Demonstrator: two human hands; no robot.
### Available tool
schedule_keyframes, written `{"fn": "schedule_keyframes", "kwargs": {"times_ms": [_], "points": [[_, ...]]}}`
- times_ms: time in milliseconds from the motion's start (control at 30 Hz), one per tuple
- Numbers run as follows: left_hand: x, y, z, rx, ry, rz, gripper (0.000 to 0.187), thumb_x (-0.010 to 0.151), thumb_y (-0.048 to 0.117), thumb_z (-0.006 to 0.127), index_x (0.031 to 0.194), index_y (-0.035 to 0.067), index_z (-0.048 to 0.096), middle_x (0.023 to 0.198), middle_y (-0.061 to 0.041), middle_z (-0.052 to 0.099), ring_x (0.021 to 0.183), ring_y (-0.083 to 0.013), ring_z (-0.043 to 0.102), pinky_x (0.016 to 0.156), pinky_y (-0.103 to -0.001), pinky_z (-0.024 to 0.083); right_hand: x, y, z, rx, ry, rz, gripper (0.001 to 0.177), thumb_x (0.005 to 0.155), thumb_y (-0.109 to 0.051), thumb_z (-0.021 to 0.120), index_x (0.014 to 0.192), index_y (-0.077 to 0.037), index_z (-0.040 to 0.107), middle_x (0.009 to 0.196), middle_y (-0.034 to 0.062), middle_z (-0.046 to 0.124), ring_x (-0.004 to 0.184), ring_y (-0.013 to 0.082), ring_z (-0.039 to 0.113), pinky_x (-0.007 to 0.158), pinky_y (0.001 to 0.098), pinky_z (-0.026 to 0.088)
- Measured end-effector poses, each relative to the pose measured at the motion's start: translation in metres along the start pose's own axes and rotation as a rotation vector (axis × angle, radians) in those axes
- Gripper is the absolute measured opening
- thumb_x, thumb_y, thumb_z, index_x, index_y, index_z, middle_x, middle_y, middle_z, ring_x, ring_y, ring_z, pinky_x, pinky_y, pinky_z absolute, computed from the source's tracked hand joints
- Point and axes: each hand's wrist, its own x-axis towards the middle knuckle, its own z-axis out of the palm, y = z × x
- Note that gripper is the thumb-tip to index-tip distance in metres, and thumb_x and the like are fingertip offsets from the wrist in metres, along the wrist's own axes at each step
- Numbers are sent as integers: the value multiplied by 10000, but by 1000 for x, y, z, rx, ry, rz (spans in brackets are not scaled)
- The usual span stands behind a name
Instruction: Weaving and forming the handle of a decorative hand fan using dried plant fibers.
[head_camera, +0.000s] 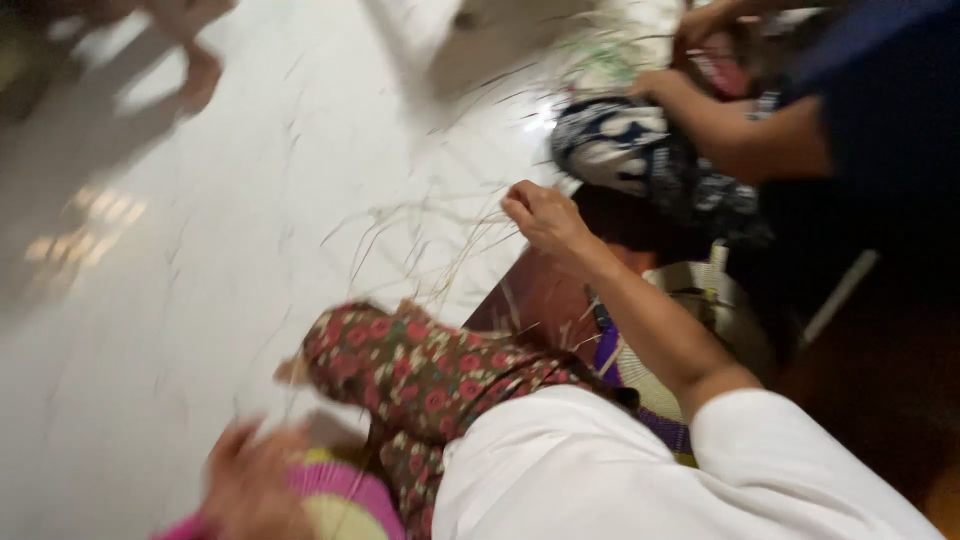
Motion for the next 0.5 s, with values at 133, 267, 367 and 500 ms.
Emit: {"fn": "schedule_keyframes", "kwargs": {"times_ms": [133,267,367,500], "points": [[-97,-14,177,327,-122,1207,367,988,145,484,1340,83,568,1106,-103,713,848,-108,692,636,-193,498,-81,-113,-6,676,-272,-397,256,992,-327,633,1142,-151,743,1009,16,747,963,148,657,893,336,503],[-109,-13,232,517,204,1214,154,878,147,681,998,137,776,880,-94,784,865,-276,772,767,-348,599,-130,-184,-6,1228,-398,-336,242,1006,-146,635,1186,-23,742,1023,107,779,988,141,699,971,344,560],[-108,-29,233,587,203,1125,125,803,194,663,776,257,768,591,18,662,602,-178,687,583,-281,547,-118,-194,-20,1289,-387,-308,164,1011,-132,617,1077,-32,729,811,157,765,833,185,763,883,324,596],[-84,-86,216,707,95,1329,83,711,118,617,684,188,652,508,-41,549,543,-304,624,568,-368,528,-86,-183,-27,1263,-329,-427,205,1049,-101,579,1150,41,687,805,247,733,753,284,774,781,389,650]]}}
